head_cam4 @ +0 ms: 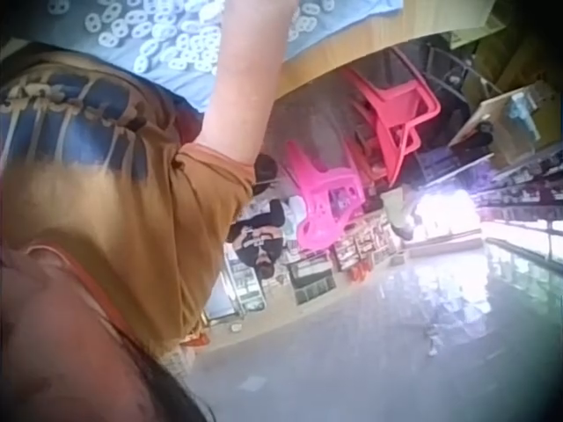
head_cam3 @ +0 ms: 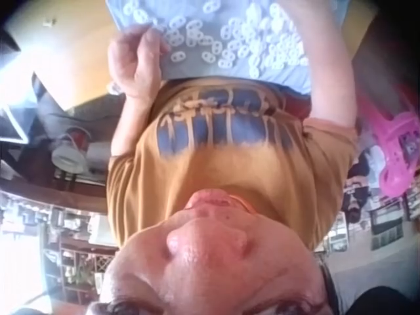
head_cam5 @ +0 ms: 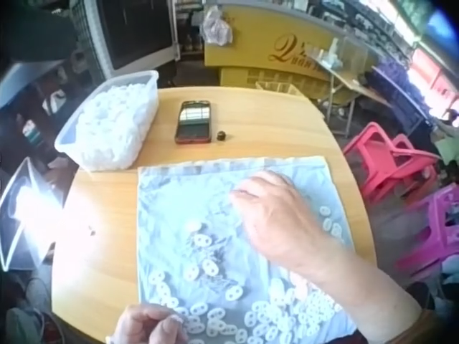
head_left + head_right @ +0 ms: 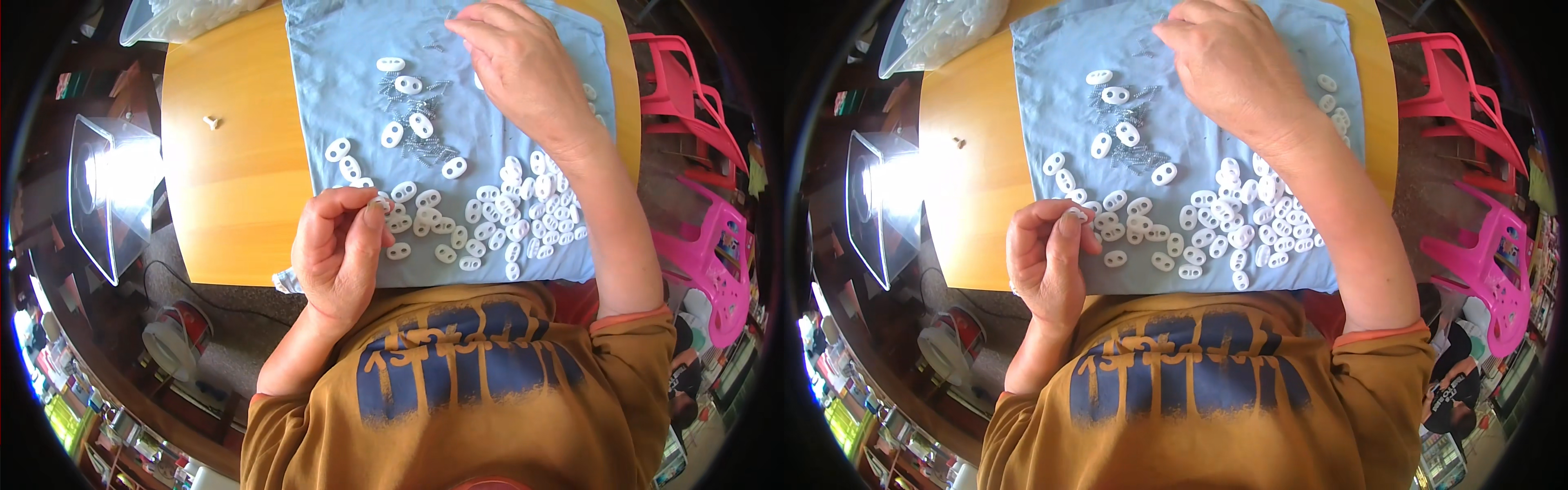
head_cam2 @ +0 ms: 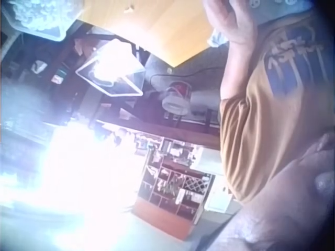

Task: Assembling small white plastic components by inserting metal pins into them.

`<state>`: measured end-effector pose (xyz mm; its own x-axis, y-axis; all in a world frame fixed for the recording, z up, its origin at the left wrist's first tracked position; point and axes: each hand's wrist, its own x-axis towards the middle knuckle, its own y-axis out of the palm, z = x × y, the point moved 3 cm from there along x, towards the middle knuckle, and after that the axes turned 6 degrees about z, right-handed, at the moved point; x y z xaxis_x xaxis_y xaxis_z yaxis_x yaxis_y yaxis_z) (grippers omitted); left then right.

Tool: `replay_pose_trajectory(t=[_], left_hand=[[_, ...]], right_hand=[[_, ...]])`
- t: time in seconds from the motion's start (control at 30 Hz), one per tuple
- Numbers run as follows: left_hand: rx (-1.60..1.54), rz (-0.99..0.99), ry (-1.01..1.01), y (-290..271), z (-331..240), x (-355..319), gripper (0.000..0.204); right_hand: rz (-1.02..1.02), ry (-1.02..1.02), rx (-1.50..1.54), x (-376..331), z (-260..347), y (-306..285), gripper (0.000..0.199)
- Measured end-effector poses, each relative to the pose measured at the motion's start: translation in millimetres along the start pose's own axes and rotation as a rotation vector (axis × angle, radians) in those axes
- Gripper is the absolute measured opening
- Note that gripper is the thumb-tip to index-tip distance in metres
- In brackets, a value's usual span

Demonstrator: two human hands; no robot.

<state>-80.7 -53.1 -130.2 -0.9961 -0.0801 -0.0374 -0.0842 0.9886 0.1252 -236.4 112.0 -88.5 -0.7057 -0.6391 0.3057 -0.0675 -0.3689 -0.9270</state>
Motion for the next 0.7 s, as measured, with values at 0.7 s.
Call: replay_pose_trajectory(t=[0.7], left_hand=[[0.026, -0.022, 0.010, 2.3, -1.2, -1.6, 0.011]], right_hand=[[0.074, 0.026, 0.009, 19.0, -23.1, 9.8, 0.010]])
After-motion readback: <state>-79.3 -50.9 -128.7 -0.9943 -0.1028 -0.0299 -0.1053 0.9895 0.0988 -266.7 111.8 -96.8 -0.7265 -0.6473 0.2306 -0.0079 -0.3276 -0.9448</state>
